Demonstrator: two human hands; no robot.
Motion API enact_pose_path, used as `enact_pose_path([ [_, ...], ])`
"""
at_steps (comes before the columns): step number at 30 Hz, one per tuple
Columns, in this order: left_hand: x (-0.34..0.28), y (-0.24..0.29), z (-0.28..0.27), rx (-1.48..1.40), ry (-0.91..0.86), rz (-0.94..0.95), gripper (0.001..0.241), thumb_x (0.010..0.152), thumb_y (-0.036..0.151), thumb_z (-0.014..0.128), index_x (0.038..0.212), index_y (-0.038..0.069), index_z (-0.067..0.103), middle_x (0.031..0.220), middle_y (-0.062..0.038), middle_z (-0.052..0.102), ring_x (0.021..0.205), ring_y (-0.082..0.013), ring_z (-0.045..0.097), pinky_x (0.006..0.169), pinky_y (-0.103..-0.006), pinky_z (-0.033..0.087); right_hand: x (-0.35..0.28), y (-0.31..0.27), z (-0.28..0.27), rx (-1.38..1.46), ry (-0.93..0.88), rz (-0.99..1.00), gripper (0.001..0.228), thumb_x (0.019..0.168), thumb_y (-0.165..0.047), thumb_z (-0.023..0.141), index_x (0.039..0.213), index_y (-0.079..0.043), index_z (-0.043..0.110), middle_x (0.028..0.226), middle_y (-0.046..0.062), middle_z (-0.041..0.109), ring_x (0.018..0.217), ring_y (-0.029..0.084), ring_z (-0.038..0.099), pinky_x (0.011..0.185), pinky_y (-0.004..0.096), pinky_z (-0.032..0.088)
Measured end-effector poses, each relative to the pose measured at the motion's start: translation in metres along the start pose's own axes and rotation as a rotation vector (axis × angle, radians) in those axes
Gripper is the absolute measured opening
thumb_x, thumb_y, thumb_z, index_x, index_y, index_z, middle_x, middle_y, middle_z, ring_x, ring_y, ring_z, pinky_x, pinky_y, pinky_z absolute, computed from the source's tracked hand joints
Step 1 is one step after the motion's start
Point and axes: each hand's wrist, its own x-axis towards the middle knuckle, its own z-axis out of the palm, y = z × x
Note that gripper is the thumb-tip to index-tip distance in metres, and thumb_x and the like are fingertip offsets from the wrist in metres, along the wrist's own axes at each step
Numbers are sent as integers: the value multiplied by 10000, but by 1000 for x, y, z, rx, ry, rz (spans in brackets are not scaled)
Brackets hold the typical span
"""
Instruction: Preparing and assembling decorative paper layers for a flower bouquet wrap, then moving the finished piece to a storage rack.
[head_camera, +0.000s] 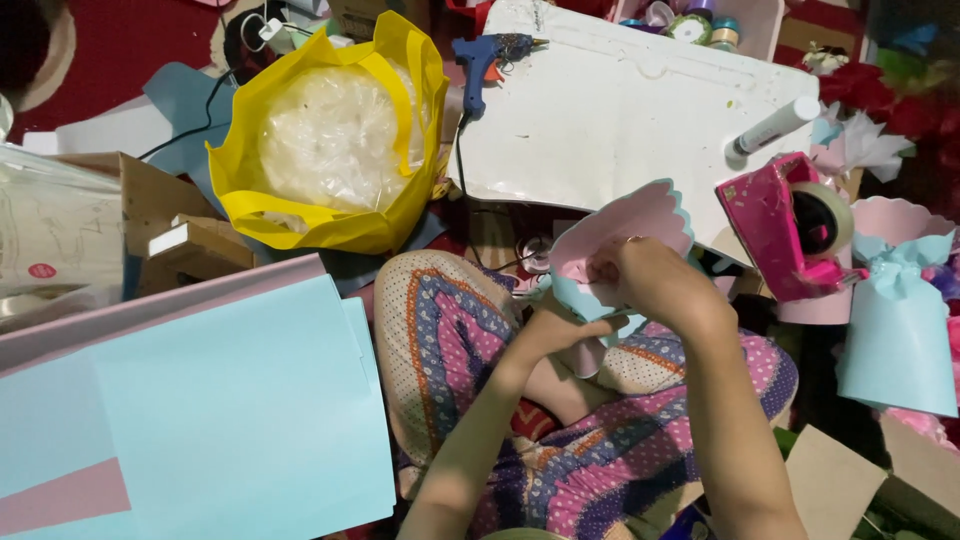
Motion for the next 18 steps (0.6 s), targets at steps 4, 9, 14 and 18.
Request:
enact_pose_path([
  [4,8,16,-4,-19,68,112,586,628,160,873,1132,1,619,1033,-152,685,1029,-298,648,1001,-488,497,-35,-41,-36,37,85,-89,304,838,55,612,1107,-1,742,911,234,748,953,436,718,835,498,568],
  [9,5,16,-7,-3,67,248,629,656,168,873,1183,-38,599,1060,-203,688,1044,-313,643,1031,-515,495,-21,-41,-21,21,86,-180,278,824,43,641,1055,-72,742,995,156,719,1027,382,701,864,452,569],
  [14,2,47,-32,120,142,302,567,680,142,831,1155,-60,595,1014,-212,681,1005,-310,638,1033,-500,483,-21,-61,-19,29,1,-266,331,825,-1,653,1152,-24,700,1092,197,702,1145,431,652,976,497,530],
  [18,-17,64,-41,191,233,313,518,700,121,798,1133,-77,592,976,-218,675,973,-308,634,1034,-488,474,-48,-109,-39,125,36,-328,327,895,18,530,1174,-30,695,1053,197,716,1100,422,670,953,498,536],
])
